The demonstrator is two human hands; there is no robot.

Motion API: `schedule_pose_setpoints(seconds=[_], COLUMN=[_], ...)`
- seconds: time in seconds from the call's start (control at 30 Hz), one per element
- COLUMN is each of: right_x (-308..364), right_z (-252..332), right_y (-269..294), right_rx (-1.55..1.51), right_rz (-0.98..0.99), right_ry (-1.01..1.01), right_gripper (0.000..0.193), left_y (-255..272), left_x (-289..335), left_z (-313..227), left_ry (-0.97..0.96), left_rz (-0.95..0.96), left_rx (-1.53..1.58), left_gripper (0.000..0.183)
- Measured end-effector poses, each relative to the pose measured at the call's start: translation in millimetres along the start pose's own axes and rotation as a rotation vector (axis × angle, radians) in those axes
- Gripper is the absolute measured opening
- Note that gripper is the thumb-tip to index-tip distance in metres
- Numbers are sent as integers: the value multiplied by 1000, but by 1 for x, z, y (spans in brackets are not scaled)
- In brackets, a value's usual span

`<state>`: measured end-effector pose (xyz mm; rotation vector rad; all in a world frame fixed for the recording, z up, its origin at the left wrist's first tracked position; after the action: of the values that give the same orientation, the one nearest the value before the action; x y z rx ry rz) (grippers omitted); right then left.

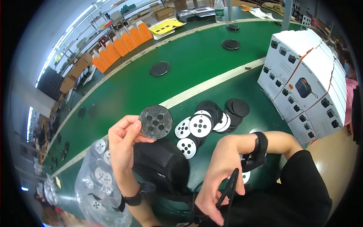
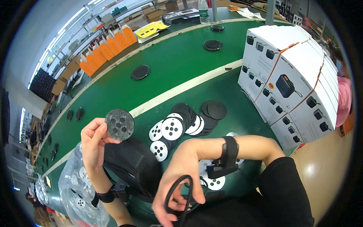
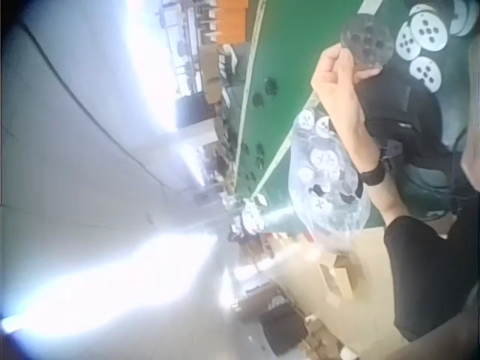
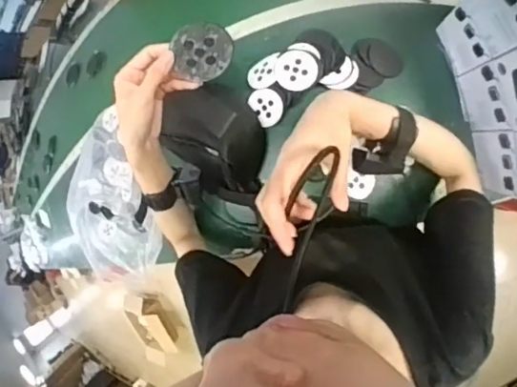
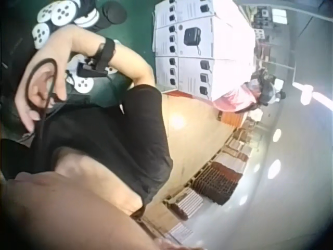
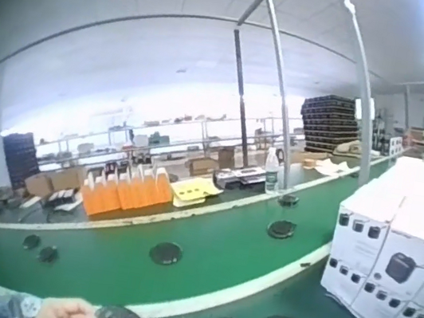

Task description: The person is assembling small circular plastic and rubber components at a workbench in a workshop.

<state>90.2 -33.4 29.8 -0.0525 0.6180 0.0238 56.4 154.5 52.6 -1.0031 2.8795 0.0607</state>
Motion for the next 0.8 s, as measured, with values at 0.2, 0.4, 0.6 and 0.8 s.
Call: schedule_pose_setpoints(seconds=[0.2,0.4,0.6,0.8], right_x=[8,-11,6,-16], right_z=[8,9,27,57], right_y=[-9,-7,-20,-66], right_rx=[354,212,734,801], right_rz=[-198,-388,-272,-363], right_ry=[-262,-405,-819,-612], right_gripper=[36,18,46,23], left_y=[13,22,27,33], left_x=[7,11,21,20], left_z=[-11,-22,-32,-31], left_ry=[-73,-114,-146,-144], left_rz=[-51,-83,-97,-114], left_rx=[-5,-30,12,-30], left_gripper=[20,18,17,16])
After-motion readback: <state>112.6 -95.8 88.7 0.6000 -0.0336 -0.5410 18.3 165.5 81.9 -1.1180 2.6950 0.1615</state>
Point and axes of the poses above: each hand's wrist, its own x-axis away from the middle knuckle, its own y-axis out of the back of the hand, z = x × y, the point moved 7 cm from there along -x, towards the middle knuckle, and after that the axes turned 3 degrees about y, right-handed, at the moved point
